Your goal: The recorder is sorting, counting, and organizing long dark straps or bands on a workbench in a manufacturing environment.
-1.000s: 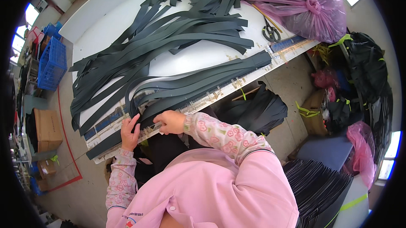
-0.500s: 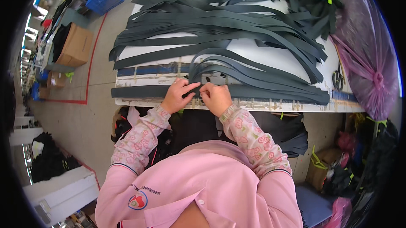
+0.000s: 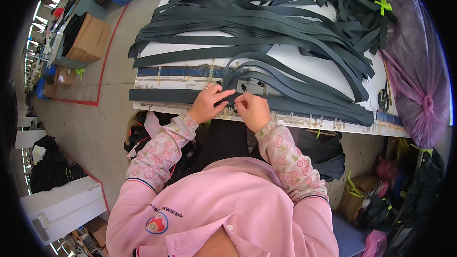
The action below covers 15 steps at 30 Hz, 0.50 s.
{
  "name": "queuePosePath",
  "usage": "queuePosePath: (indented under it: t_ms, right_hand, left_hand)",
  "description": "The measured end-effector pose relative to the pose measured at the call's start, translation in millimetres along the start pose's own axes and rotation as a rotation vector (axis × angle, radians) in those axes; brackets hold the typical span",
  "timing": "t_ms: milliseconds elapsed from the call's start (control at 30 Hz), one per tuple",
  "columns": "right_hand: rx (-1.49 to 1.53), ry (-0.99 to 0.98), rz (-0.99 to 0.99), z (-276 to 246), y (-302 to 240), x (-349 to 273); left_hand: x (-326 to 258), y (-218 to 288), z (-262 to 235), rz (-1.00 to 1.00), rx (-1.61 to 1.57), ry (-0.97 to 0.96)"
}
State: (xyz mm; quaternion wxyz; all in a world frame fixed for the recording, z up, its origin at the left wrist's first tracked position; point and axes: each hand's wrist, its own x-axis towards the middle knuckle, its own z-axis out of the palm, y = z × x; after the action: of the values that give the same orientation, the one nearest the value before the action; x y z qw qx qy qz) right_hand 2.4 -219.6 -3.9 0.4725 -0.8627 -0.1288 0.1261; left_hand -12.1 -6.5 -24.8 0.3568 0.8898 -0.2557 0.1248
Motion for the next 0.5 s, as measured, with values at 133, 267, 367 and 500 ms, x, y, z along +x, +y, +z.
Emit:
queuePosePath:
  t_ms: [133,267,367,500]
  right_hand:
    - [0.256,0.086,0.149,-76.4,46.4,-19.3]
    - [0.169,0.180,0.154,-131.3,81.3,-42.4]
    - [0.051,0.196,0.127,-138.7,82.0,-52.0]
    - [-0.064,0.209,0.067,-133.7,80.3,-53.2]
  left_hand:
    - [3.2,6.7,-4.3,0.001,-0.015,-0.015]
    - [0.2,5.9,-8.3,-0.035,-0.008,-0.026]
    - [0.4,5.4,-7.4,-0.053,0.011,-0.047]
    - [2.3,7.7,-5.6,-0.071,0.017,-0.055]
